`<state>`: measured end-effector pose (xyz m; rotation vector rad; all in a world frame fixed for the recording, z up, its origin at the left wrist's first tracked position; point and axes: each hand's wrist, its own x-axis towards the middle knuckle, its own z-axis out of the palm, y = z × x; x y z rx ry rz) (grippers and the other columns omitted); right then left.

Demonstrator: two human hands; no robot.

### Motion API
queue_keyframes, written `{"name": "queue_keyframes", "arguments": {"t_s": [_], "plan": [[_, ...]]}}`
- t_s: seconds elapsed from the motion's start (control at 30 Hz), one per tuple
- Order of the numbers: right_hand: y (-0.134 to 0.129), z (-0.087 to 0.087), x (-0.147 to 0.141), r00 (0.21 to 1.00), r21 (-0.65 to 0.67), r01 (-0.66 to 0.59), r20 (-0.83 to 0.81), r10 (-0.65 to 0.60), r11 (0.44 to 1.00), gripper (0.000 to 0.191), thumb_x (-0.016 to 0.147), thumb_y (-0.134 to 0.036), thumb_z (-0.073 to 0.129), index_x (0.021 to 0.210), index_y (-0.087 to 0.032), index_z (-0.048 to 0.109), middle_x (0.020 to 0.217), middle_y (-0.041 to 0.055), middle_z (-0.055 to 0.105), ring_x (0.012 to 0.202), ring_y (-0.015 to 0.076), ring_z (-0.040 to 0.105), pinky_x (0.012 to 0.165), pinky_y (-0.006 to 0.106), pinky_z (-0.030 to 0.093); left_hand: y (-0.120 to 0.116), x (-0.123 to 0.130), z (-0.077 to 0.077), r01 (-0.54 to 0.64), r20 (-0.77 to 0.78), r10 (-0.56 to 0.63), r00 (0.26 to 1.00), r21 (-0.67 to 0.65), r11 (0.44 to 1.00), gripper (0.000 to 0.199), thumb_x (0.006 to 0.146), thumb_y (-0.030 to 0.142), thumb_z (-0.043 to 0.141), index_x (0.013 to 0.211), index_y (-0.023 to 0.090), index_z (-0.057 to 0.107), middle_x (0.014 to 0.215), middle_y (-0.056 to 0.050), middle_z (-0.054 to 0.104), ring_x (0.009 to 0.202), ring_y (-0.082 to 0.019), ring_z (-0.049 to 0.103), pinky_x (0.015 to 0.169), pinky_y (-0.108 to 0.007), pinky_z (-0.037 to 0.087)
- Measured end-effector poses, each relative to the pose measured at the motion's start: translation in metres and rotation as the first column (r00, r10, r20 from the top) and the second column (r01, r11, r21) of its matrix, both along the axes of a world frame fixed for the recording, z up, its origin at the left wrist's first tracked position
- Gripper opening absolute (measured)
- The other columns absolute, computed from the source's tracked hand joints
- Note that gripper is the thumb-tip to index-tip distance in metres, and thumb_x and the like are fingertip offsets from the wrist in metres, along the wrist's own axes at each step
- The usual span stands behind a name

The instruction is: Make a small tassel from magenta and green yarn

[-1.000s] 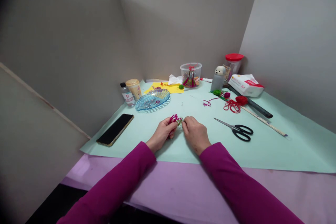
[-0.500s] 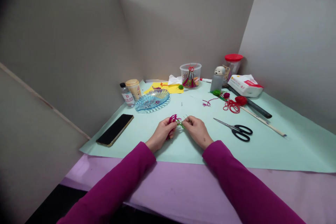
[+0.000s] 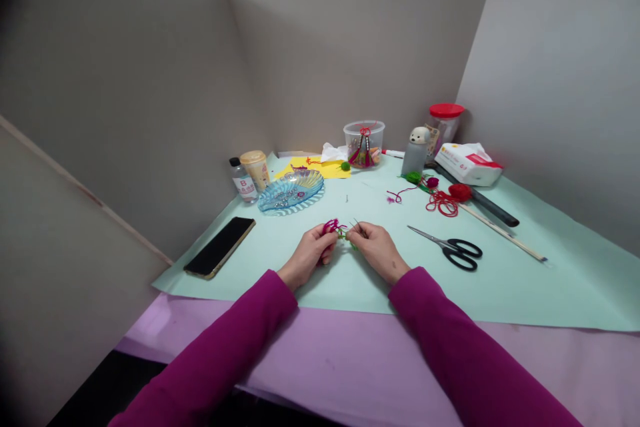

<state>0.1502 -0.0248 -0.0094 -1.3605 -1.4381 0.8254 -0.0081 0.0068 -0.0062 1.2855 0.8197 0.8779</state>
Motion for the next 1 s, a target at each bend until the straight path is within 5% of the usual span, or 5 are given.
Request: {"name": "queue_keyframes", "arguments": {"t_s": [0.2,0.67,1.0], "plan": [[0.002,0.000,0.004,0.997,0.054,0.073,0.003,-0.074,0.996,0.021,0.074,-0.038,0.053,0.069,-0.018,0.054,0.058,-0.0046,0.045,0.055,0.0100,0.037,0.054,0.023,0.032,0.000,0.001,0.000,-0.009,0.000,0.009,1.000,-0.020,1.000,0.020,0.072,0.029,0.060,0.075,0.017,0.045,0.057,0.007,0.038,0.042,-0.004,0.030,0.039,-0.019,0.025],[0.002,-0.003,0.005,0.894,0.239,0.207,0.348,-0.282,0.949,0.014,0.075,-0.025,0.044,0.074,-0.021,0.057,0.057,-0.0031,0.054,0.054,0.0123,0.046,0.057,0.025,0.033,-0.001,0.000,0.004,0.035,-0.026,-0.035,0.999,-0.018,0.999,0.020,0.074,0.031,0.059,0.070,0.017,0.045,0.056,0.006,0.040,0.041,-0.004,0.032,0.039,-0.020,0.024],[-0.003,0.005,0.004,0.926,0.225,0.271,0.206,-0.318,0.936,0.023,0.079,-0.039,0.049,0.085,-0.019,0.060,0.053,-0.0059,0.043,0.051,0.0112,0.040,0.055,0.024,0.032,0.000,-0.002,0.004,0.106,0.016,-0.105,0.994,-0.047,0.993,0.018,0.078,0.031,0.052,0.073,0.014,0.053,0.051,0.002,0.046,0.042,-0.008,0.042,0.046,-0.021,0.035]]}}
